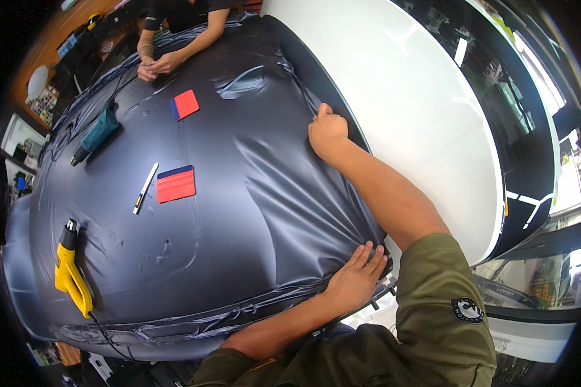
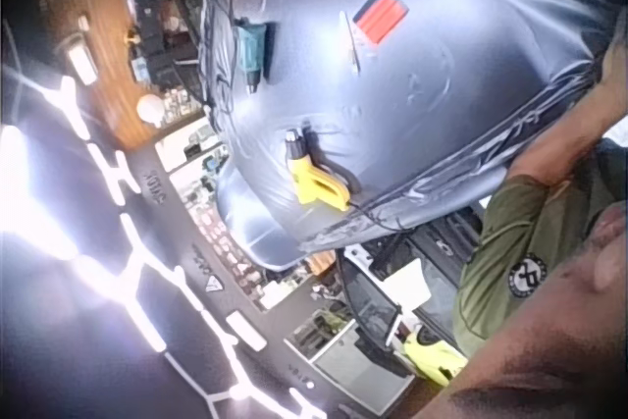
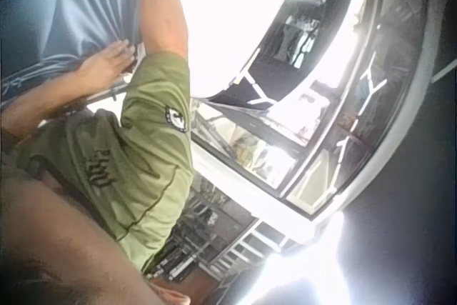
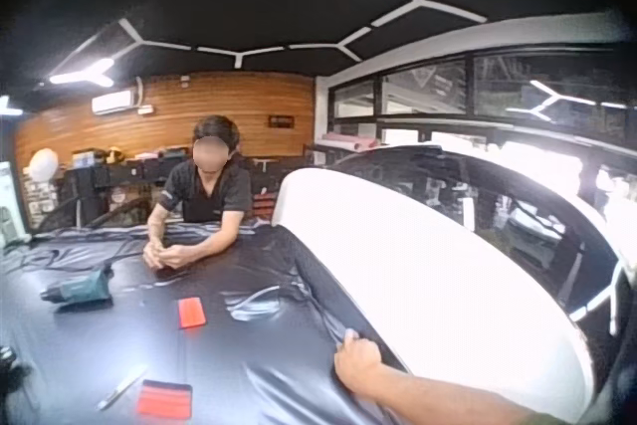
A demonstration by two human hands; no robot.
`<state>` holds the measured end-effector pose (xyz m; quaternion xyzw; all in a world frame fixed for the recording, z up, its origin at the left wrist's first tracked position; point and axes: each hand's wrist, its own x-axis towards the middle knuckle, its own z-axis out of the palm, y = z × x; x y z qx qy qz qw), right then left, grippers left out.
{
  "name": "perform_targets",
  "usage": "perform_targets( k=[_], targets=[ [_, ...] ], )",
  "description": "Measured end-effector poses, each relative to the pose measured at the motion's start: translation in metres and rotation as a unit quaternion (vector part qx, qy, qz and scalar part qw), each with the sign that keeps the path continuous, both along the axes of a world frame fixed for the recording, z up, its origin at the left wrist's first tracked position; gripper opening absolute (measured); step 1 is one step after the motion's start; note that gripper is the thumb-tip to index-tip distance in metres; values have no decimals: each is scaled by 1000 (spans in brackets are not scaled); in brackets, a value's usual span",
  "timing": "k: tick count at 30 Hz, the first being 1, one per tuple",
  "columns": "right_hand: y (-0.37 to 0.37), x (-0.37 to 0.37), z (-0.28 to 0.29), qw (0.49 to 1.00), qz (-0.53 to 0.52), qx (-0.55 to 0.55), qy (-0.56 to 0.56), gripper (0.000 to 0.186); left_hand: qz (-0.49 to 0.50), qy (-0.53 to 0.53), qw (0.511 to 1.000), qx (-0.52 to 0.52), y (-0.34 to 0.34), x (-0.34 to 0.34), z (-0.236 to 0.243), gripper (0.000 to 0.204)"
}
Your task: The person applies a matte black vinyl wrap to a car hood, using a squeegee to smooth the surface and a utility knife to trim excess material along the edges. A second person assists by holding the film and using a heat gun to soften the vinyl during application.
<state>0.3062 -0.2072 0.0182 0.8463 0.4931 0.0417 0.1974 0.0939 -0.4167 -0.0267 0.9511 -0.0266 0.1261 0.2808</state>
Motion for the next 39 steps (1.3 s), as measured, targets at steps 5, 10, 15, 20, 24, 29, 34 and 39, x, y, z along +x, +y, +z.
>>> perform_targets(
  k=[5,10,15,20,24,29,34,39],
  targets=[
    [36,-40,41,996,85,35,-1,33,6,0,1000,4,-3,1,-8,57],
    [99,-133,42,839,361,209,349,47,5,-41,996,-75,-15,3,-23,52],
    [112,-254,35,822,493,71,275,49,-25,-21,959,-282,-7,-2,-29,52],
    [111,-220,-2,833,511,107,185,28,-48,27,980,-193,2,-1,0,51],
    [113,-99,27,802,502,287,151,19,-35,57,998,16,9,-1,5,54],
    [106,36,-2,838,422,338,71,35,-8,-10,999,34,-6,2,-10,50],
    [115,47,-29,863,401,305,41,37,-41,56,996,52,5,-2,3,55],
    [112,56,-39,871,390,291,71,41,-49,65,995,65,5,-2,4,56]
  ],
)
